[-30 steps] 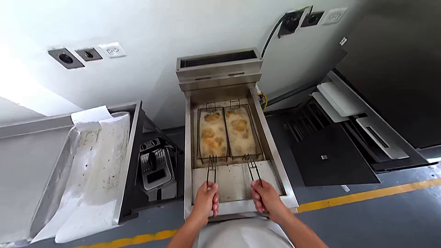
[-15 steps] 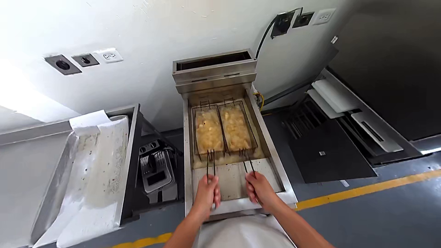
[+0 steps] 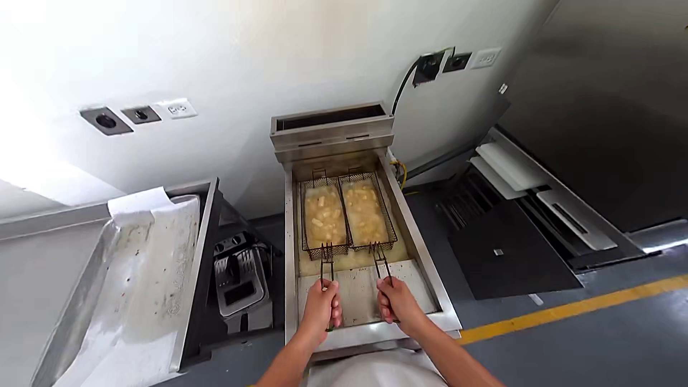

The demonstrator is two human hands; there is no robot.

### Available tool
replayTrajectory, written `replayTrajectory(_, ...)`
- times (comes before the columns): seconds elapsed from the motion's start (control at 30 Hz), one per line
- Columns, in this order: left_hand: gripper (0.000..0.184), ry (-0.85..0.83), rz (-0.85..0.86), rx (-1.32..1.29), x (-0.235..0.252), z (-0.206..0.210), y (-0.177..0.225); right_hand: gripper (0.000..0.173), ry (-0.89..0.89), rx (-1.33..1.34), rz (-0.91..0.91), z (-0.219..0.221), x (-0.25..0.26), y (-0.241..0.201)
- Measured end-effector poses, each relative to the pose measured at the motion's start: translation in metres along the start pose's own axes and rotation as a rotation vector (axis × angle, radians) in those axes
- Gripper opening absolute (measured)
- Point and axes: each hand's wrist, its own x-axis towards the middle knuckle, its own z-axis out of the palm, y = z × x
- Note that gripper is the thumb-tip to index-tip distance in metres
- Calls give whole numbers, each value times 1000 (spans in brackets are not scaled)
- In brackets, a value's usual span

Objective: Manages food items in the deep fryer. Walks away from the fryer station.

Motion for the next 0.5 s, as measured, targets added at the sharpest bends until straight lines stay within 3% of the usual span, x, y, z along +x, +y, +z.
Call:
replayTrajectory(0.1, 18, -6, -7, 6, -27, -5, -9, 15, -5, -48, 3, -9, -31, 3)
replayTrajectory(0.2, 16, -10, 9, -42, -22, -3, -22, 15, -17, -44, -6, -6, -25, 24)
replayTrajectory(0.27, 22, -50, -4, 75, -15, -12, -29, 21, -28, -206, -12, -16, -18, 29)
replayTrajectory(0.37, 46, -48, -17, 450, -17, -47, -38, 51, 91, -751, -113, -53, -27, 30)
replayTrajectory(0.43, 46, 59, 38, 567, -29, -80, -49, 50, 236, -817, -230, -77, -47, 34)
replayTrajectory(0.5, 45, 138, 79, 624, -42, -119, -66, 42, 342, -710, -278, -94, -71, 43)
